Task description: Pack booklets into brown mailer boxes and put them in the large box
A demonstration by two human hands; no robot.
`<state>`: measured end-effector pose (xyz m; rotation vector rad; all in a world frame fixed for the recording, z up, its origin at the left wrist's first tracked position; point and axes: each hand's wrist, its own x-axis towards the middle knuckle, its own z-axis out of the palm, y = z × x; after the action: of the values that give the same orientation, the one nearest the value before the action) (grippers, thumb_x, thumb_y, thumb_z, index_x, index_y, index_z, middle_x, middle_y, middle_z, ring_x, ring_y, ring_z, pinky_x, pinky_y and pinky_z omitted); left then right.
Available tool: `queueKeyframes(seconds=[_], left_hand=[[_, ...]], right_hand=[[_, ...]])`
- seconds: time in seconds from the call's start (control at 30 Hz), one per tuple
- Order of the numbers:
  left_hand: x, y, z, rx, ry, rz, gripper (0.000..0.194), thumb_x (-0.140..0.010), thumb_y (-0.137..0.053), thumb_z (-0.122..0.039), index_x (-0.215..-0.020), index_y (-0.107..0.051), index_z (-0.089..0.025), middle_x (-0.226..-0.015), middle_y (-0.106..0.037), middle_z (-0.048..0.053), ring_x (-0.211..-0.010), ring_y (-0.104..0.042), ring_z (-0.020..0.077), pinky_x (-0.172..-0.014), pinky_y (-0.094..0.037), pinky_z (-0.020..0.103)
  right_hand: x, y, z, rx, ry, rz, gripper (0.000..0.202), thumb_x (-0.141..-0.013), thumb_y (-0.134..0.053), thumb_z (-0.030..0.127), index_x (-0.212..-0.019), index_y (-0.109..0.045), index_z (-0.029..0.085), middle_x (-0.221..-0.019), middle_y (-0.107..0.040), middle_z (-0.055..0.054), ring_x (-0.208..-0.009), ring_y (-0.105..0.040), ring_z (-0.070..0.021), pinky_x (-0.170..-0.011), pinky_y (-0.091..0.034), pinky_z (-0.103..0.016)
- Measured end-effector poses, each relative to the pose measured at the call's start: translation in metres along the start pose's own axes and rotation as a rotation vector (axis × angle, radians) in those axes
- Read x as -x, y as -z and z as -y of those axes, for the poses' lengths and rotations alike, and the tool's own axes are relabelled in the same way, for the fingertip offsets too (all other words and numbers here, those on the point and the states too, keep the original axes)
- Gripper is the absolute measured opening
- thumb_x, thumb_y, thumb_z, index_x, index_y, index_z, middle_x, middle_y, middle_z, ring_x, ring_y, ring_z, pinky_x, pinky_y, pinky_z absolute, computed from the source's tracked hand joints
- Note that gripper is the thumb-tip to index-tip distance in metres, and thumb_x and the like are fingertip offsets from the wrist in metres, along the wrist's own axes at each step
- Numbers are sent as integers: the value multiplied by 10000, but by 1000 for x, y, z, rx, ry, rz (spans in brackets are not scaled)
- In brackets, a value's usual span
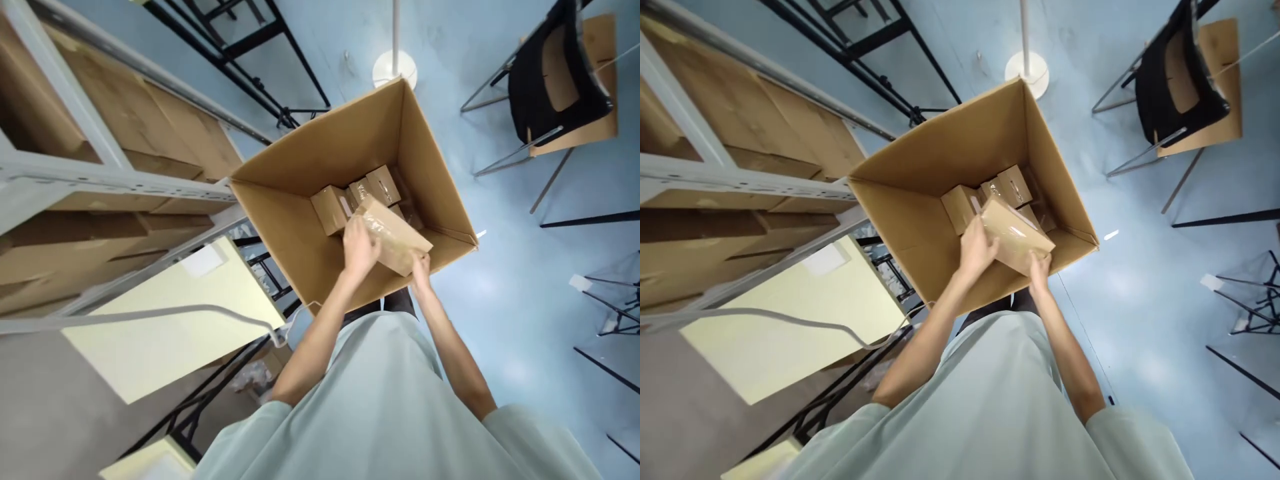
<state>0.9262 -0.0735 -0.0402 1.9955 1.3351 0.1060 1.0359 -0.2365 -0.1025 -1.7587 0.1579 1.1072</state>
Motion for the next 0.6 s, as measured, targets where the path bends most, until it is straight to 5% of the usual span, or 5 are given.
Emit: queueKeyframes(seconds=[0.1, 0.23, 0.4, 0.6], left_hand=[[-1, -24, -11, -24, -6, -26, 809, -939, -651, -241, -1664, -344, -55, -1713, -433, 290, -1643, -366, 425, -1364, -270, 613], [-21, -33, -2, 0, -34, -5, 791, -970, -627, -271, -1672, -336, -53, -1720, -425, 281, -1652, -353, 402, -1382, -233, 602], [-71, -40, 60, 48, -19, 48, 794, -926, -629, -211, -1670, -375, -96, -1708, -460, 242, -1634, -378, 393, -1385, -209, 628], [-133, -68, 154, -4, 67, 133, 851, -848, -692, -171, -1639, -415, -20, -1628, -504, 306, -1583, -431, 422, -1383, -192, 604]], right_hand=[[-15, 10, -1, 29, -29, -168, 660, -851, -687, 537, -1404, -510, 222, -1496, -670, -144, -1348, -687, -274, -1168, -561, -484], [-25, 3, -8, 97, -13, -170, 663, -828, -710, 489, -1406, -523, 222, -1516, -662, -136, -1346, -687, -260, -1157, -571, -467], [-49, -40, -28, 146, -17, 26, 478, -868, -650, 515, -1246, -662, 221, -1262, -784, -96, -1205, -737, -264, -994, -652, -440], [-108, -120, -70, 167, -379, -79, 254, -857, -675, 393, -1062, -641, 247, -1015, -796, -85, -1022, -779, -264, -901, -690, -434]])
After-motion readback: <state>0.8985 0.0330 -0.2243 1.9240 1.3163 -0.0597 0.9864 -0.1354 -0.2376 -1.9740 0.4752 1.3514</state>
